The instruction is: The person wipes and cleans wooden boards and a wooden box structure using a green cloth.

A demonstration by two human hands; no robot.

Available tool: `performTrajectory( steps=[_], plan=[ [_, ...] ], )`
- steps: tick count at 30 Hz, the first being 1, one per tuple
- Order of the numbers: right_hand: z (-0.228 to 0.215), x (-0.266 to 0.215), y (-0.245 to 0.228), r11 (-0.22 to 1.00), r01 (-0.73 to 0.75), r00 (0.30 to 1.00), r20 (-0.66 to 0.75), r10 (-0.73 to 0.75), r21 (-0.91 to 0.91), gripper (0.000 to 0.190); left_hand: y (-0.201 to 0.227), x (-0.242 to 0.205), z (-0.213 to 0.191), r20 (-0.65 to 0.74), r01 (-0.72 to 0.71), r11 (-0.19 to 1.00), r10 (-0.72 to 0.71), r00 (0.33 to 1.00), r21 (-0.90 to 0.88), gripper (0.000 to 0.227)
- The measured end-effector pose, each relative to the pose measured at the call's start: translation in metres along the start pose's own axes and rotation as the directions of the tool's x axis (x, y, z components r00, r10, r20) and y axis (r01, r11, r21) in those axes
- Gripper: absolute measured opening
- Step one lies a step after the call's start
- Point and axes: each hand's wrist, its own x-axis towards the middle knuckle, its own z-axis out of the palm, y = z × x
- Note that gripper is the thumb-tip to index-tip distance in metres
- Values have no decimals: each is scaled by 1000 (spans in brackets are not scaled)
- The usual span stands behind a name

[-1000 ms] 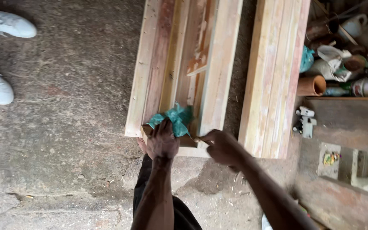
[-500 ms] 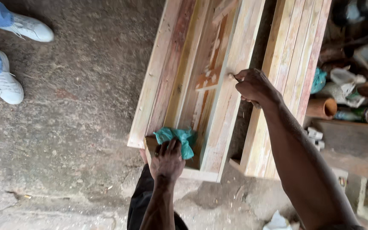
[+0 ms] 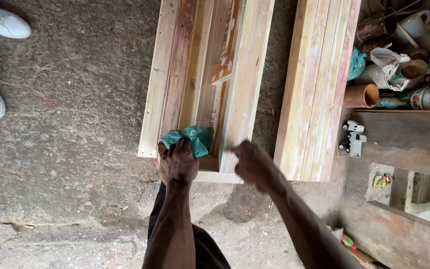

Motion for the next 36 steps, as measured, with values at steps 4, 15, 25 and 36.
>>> performTrajectory(
  steps=[4, 15, 25, 36],
  plan=[
    [3, -18, 9, 995, -29, 996, 91, 20, 101, 43, 20, 3, -56, -26, 44, 998, -43, 999, 42, 8],
    [-110, 163, 20, 982, 136, 897, -437, -65, 132, 38, 5, -4, 20, -51, 104, 994, -102, 993, 24, 12],
    [-45, 60, -45, 993, 26, 984, -171, -46, -117, 41, 8, -7, 13, -29, 153, 988, -152, 988, 37, 13],
    [-117, 191, 18, 997, 67, 937, -347, -49, 40, 42, 13, -5, 7, -32, 165, 985, -164, 986, 44, 18]
  ],
)
